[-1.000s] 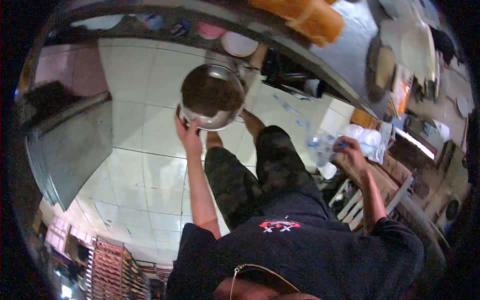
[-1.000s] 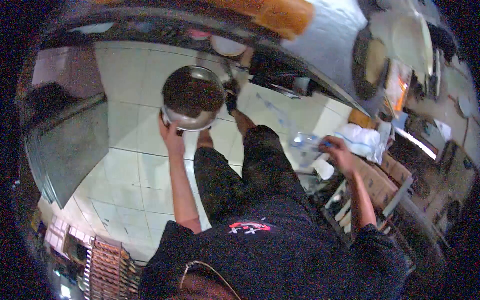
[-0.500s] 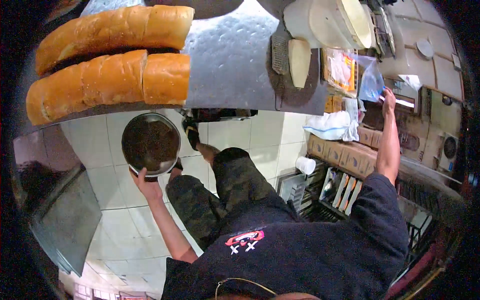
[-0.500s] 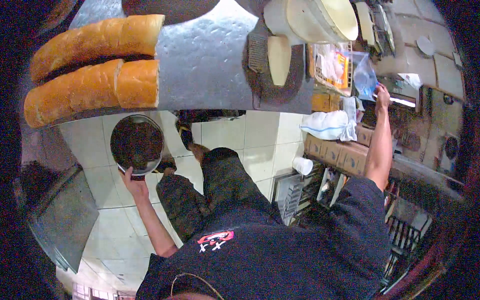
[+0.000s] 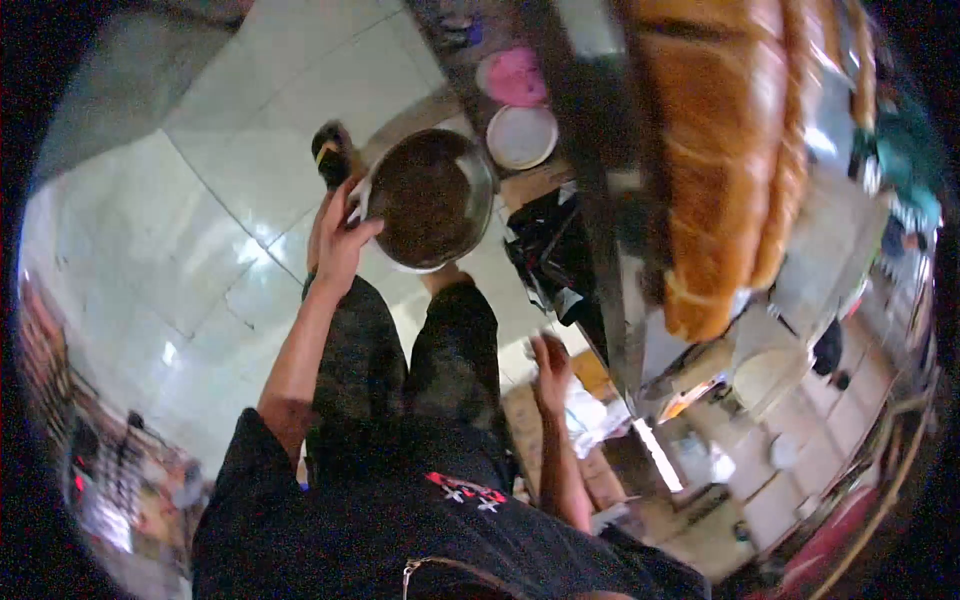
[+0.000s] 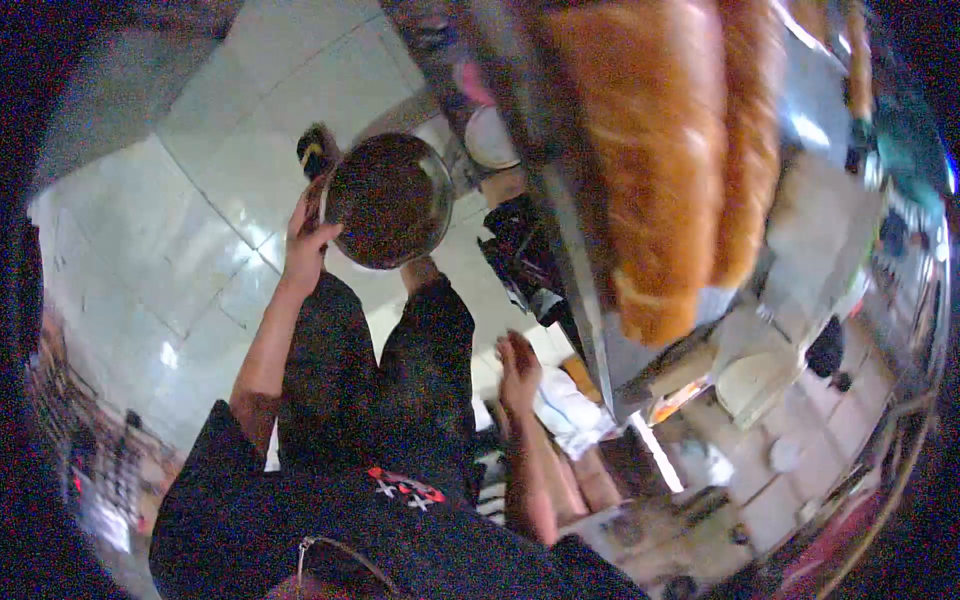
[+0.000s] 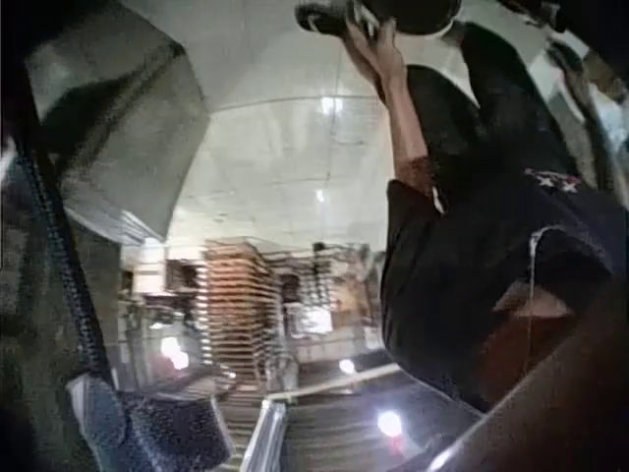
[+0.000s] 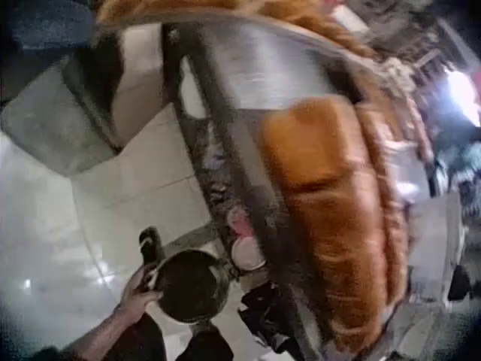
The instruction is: Spreading a white cream sauce onto bread rolls and then dipping them in a tray of meat floss to coat them.
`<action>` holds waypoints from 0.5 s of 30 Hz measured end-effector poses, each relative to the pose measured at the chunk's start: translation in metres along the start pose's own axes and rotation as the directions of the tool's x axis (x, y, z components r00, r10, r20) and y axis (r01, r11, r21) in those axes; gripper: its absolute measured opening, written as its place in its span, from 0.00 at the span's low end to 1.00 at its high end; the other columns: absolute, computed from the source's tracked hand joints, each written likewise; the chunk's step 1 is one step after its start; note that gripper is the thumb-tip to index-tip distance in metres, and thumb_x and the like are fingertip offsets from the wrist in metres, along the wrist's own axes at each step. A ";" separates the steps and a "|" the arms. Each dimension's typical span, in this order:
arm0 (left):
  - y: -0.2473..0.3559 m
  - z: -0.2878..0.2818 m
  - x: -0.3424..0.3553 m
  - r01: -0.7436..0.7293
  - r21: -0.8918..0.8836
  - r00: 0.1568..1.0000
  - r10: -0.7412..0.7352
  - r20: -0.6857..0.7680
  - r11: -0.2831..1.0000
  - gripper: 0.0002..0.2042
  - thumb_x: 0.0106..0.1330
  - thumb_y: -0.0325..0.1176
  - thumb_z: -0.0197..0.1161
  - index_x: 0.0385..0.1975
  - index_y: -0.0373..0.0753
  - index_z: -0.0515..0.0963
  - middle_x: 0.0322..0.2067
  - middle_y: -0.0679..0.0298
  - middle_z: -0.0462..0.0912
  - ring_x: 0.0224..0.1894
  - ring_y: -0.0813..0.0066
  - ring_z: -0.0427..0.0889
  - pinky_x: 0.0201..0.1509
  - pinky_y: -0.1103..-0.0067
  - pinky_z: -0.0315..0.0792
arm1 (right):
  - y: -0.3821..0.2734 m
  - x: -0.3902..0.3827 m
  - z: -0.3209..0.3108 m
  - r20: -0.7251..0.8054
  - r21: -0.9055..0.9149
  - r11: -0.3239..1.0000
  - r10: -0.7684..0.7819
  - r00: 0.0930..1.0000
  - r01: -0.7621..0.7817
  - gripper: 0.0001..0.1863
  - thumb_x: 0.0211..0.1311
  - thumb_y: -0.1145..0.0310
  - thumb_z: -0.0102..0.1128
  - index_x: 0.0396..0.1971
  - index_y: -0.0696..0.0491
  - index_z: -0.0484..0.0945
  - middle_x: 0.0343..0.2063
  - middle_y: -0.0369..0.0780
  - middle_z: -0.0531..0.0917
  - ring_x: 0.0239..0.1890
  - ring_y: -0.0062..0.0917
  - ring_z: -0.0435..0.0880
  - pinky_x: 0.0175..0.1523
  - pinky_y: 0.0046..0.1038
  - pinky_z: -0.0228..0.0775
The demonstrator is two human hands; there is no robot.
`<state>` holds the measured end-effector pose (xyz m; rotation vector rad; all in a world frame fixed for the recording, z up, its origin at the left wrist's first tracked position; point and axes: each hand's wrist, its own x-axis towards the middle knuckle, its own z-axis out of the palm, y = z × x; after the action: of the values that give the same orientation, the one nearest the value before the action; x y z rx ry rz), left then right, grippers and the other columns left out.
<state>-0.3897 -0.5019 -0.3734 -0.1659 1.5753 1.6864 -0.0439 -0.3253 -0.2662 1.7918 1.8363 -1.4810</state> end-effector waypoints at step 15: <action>-0.135 -0.061 0.127 0.175 -0.258 0.963 -0.220 -0.155 0.950 0.30 0.67 0.47 0.63 0.65 0.42 0.65 0.55 0.58 0.77 0.55 0.69 0.75 0.57 0.74 0.70 | -0.125 0.381 0.220 -0.079 0.652 0.756 0.141 0.987 -0.055 0.15 0.69 0.62 0.54 0.50 0.54 0.75 0.42 0.38 0.83 0.39 0.28 0.84 0.36 0.31 0.79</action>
<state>-0.4164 -0.5123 -0.5659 -0.6010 1.4227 1.7363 -0.3536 -0.2072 -0.5809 2.2657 1.3080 -2.1951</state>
